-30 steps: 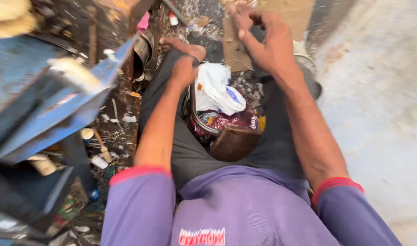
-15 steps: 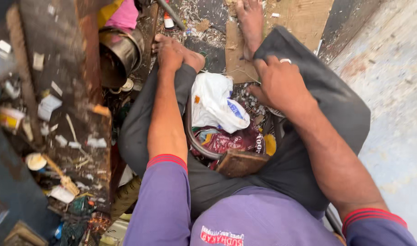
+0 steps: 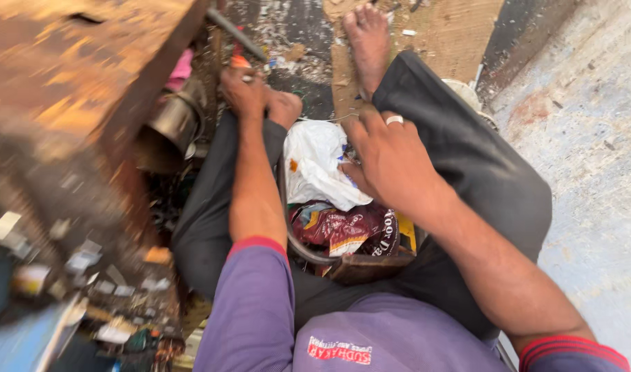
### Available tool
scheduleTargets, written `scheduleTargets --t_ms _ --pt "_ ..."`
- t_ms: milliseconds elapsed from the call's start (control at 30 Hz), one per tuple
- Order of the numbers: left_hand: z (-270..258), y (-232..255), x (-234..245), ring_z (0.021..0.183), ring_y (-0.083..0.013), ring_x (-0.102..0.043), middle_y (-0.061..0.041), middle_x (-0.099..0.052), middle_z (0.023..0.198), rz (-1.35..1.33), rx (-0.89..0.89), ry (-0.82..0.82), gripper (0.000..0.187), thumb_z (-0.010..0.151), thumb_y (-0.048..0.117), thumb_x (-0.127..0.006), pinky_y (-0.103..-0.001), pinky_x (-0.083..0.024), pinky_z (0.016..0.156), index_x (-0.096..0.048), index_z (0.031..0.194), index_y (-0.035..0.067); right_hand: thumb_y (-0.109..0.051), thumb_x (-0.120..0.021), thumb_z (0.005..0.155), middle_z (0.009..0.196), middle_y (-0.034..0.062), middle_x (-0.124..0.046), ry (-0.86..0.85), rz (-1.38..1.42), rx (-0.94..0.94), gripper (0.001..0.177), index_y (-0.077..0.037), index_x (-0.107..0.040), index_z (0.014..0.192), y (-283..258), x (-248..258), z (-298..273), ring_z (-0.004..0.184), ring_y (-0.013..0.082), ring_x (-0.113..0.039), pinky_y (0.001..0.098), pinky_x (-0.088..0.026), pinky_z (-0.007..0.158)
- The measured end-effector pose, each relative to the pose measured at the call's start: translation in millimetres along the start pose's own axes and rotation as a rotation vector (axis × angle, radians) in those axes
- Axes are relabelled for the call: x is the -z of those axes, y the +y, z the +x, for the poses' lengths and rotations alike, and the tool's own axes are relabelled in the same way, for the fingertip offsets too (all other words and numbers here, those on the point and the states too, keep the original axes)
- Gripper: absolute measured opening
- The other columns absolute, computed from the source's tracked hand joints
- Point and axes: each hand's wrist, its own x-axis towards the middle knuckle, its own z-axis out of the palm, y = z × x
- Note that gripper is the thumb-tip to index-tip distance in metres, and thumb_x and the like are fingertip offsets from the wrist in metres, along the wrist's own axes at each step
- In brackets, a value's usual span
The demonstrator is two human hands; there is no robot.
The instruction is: The person operates a blue motor winding machine, manually rotating a crank to wind copper wire onto a stator core. The person briefly pauses to handle a small white cylindrical object before resuming the winding process.
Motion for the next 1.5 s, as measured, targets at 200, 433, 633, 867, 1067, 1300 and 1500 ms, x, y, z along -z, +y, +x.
scheduleTargets --t_ms 200,433,633,867,1067,1300,1500 --pt "-105.2 110.0 123.0 0.08 -0.0319 -0.067 -0.014 -0.065 0.089 -0.458 -0.09 0.125 0.039 0.072 0.011 -0.087 -0.042 -0.055 0.075 -0.056 0.096 0.002 -0.034 -0.084 0.079 0.106 0.0239 -0.067 0.042 -0.078 0.138 0.05 0.002 -0.066 0.109 -20.9 4.6 53.6 0.09 0.0427 -0.068 0.0499 -0.056 0.073" --pt "-259.8 211.7 320.5 0.111 -0.0354 -0.071 -0.02 -0.069 0.122 -0.596 -0.517 0.314 0.039 0.088 0.004 -0.084 -0.041 -0.058 0.094 -0.05 0.107 0.006 -0.023 -0.08 0.091 0.097 0.0085 -0.076 -0.203 0.807 0.418 0.034 -0.002 -0.071 0.116 -84.2 30.7 -8.1 0.089 0.014 -0.072 0.0298 -0.059 0.079" --pt "-381.1 206.1 387.6 0.111 -0.0303 -0.073 -0.017 -0.07 0.123 -0.757 -0.602 0.285 0.046 0.089 -0.002 -0.084 -0.038 -0.061 0.097 -0.043 0.108 0.009 -0.017 -0.084 0.082 0.102 0.003 -0.072 -0.191 1.18 0.355 0.041 -0.002 -0.068 0.117 -134.4 11.0 -176.3 0.095 0.0083 -0.068 0.024 -0.057 0.085" --pt "-464.7 176.6 386.8 0.11 -0.0262 -0.071 -0.02 -0.068 0.123 -1.0 -0.662 0.267 0.046 0.09 -0.002 -0.082 -0.035 -0.061 0.096 -0.043 0.111 0.01 -0.009 -0.081 0.092 0.098 0.0017 -0.069 -0.074 1.0 0.531 0.024 -0.003 -0.074 0.114 -192.8 -20.8 -266.4 0.086 0.0047 -0.064 0.0195 -0.052 0.071" --pt "-508.3 152.7 401.0 0.108 -0.0267 -0.072 -0.021 -0.068 0.122 -0.982 -0.682 0.32 0.045 0.093 0.0 -0.081 -0.035 -0.061 0.092 -0.041 0.113 0.01 -0.012 -0.082 0.09 0.101 0.0036 -0.069 -0.009 0.855 0.688 0.026 -0.001 -0.072 0.112 -215.2 -44.9 -298.2 0.09 0.0077 -0.065 0.0229 -0.053 0.077" --pt "-541.9 133.5 433.7 0.1 -0.0247 -0.073 -0.013 -0.067 0.114 -0.833 -0.724 0.487 0.045 0.094 0.019 -0.083 -0.033 -0.063 0.082 -0.054 0.125 0.006 -0.016 -0.072 0.099 0.099 0.0063 -0.071 -0.339 1.266 0.265 0.013 -0.005 -0.068 0.102 -229.2 -76.2 -294.5 0.093 0.015 -0.066 0.0317 -0.055 0.084" --pt "-548.1 119.7 441.7 0.094 -0.0238 -0.071 -0.012 -0.064 0.11 -0.63 -0.713 0.621 0.055 0.091 0.036 -0.088 -0.035 -0.063 0.078 -0.06 0.125 0.003 -0.012 -0.065 0.103 0.102 0.0056 -0.068 -0.657 1.645 0.024 0.011 -0.002 -0.063 0.107 -239.4 -104.4 -282.7 0.097 0.0183 -0.067 0.0358 -0.057 0.087"
